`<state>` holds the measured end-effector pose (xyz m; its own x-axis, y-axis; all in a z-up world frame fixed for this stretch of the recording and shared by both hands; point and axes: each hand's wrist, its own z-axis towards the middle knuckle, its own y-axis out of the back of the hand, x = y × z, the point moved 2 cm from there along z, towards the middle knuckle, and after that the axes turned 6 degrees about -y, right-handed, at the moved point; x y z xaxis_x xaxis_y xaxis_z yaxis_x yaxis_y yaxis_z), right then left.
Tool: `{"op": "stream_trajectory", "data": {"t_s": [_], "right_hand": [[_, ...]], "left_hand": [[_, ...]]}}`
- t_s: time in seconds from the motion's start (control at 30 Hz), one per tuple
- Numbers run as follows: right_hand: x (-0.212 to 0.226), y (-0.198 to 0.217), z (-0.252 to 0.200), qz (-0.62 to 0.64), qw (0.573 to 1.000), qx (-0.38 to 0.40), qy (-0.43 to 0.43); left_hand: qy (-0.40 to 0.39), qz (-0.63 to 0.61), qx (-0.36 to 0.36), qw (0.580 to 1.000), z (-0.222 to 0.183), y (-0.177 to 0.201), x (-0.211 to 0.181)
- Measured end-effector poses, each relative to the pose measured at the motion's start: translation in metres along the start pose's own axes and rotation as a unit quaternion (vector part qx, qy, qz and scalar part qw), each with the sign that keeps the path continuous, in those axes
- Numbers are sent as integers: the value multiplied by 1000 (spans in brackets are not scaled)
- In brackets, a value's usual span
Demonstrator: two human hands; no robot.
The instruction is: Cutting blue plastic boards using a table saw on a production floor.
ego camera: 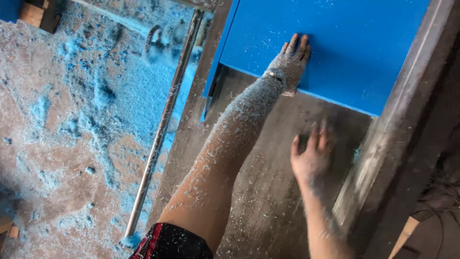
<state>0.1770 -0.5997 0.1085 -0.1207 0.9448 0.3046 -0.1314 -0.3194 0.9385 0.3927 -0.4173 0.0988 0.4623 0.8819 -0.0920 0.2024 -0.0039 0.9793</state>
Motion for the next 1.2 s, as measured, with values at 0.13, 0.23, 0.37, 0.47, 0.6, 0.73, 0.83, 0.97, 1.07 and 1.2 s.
{"op": "stream_trajectory", "data": {"t_s": [0.13, 0.23, 0.37, 0.47, 0.6, 0.73, 0.83, 0.97, 1.07, 1.2], "right_hand": [[22, 11, -94, 18, 1000, -19, 6], [16, 10, -108, 50, 999, -9, -8], [11, 7, -110, 62, 998, 13, -13], [7, 4, -113, 37, 997, 59, -31], [11, 3, -108, 61, 998, 7, -2], [2, -7, -123, 29, 1000, -3, 1], [4, -10, -121, 15, 999, -25, 15], [21, 2, -128, 1, 995, -80, 56], [25, -5, -143, -84, 991, -94, 44], [44, -30, -202, -108, 989, -70, -66]], "left_hand": [[33, 11, -20, 999, 60, 13, 21], [100, 14, 3, 995, 107, 17, 27], [217, 63, -155, 962, 197, -62, 25], [188, 47, -183, 964, 138, -15, -63], [125, -209, -143, 959, 0, -19, -177], [96, -451, -306, 833, -201, -27, -235], [82, -506, -246, 823, -338, -26, -235], [-32, -475, -197, 857, -497, -78, -205], [82, -499, -95, 858, -583, -72, -143], [174, -484, -110, 851, -684, -74, -75]]}}
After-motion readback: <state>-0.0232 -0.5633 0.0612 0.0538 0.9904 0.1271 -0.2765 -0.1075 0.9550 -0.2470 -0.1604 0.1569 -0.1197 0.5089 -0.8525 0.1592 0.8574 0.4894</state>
